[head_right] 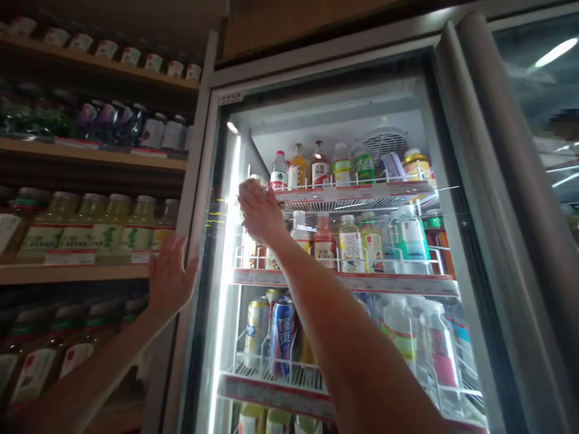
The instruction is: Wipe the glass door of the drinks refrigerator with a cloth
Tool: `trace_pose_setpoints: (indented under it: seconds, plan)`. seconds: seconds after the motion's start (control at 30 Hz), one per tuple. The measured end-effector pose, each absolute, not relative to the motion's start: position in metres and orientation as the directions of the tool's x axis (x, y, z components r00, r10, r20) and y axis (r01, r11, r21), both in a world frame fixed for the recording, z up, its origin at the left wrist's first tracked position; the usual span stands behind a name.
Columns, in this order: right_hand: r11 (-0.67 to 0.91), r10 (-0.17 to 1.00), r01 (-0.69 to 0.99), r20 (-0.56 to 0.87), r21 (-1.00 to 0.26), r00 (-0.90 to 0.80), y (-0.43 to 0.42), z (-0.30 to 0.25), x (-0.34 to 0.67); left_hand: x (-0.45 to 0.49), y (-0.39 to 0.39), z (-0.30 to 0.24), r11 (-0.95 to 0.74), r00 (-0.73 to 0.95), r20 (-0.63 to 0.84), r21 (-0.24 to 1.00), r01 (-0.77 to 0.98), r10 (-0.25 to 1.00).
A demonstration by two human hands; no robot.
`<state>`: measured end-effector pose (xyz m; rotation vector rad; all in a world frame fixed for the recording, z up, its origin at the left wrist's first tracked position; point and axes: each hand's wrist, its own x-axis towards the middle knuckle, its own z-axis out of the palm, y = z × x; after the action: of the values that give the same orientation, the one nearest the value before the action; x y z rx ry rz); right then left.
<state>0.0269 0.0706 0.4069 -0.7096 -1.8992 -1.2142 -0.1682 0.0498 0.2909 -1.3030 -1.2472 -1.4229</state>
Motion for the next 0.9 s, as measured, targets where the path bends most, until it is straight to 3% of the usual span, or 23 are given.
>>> trace_pose_setpoints:
  seconds: [0.07,0.2,0.27,0.33,0.43,0.47,0.6,0.63,0.73,0.77,0.8,0.9]
  plan:
    - [0.417,0.049,0.779,0.844,0.468,-0.534,0.071,0.395,0.019,-0.174,0.043,0.291,-0.161,-0.142,0.988,0.149,0.976,0.052]
    - [0.479,-0.033,0.476,0.557,0.738,-0.830,0.066,0.341,0.013,-0.184,0.034,0.289,-0.149,-0.184,0.982,0.188,0.971,0.037]
    - [0.468,-0.051,0.411,0.488,0.782,-0.871,0.063,0.327,0.029,-0.187,0.033,0.285,-0.157,-0.171,0.985,0.175,0.972,0.040]
    - [0.433,-0.010,0.561,0.626,0.706,-0.780,0.060,0.331,0.057,-0.187,0.038,0.279,-0.170,-0.141,0.989,0.146,0.974,0.040]
    - [0.342,0.046,0.823,0.867,0.452,-0.496,0.055,0.347,0.107,-0.174,0.049,0.269,-0.201,-0.086,0.996,0.092,0.975,0.037]
    - [0.324,0.046,0.841,0.880,0.434,-0.472,0.053,0.349,0.121,-0.166,0.052,0.266,-0.215,-0.058,0.998,0.065,0.974,0.037]
    - [0.315,0.043,0.712,0.740,0.628,-0.672,0.046,0.334,0.167,-0.117,0.057,0.260,-0.282,0.114,0.993,-0.111,0.953,-0.006]
    - [0.293,0.039,0.741,0.767,0.604,-0.640,0.045,0.330,0.177,-0.104,0.057,0.259,-0.298,0.159,0.987,-0.161,0.941,-0.031]
    - [0.173,-0.007,0.923,0.938,0.343,-0.347,0.041,0.315,0.206,-0.069,0.057,0.253,-0.337,0.244,0.966,-0.258,0.905,-0.084]
    - [0.147,-0.014,0.940,0.951,0.309,-0.310,0.039,0.307,0.213,-0.061,0.059,0.250,-0.347,0.249,0.965,-0.263,0.900,-0.085]
    - [0.136,-0.010,0.932,0.941,0.335,-0.337,0.038,0.297,0.219,-0.055,0.062,0.247,-0.357,0.244,0.967,-0.256,0.898,-0.078]
    - [0.171,0.042,0.774,0.780,0.610,-0.624,0.034,0.265,0.229,-0.046,0.072,0.238,-0.371,0.212,0.976,-0.213,0.904,-0.044]
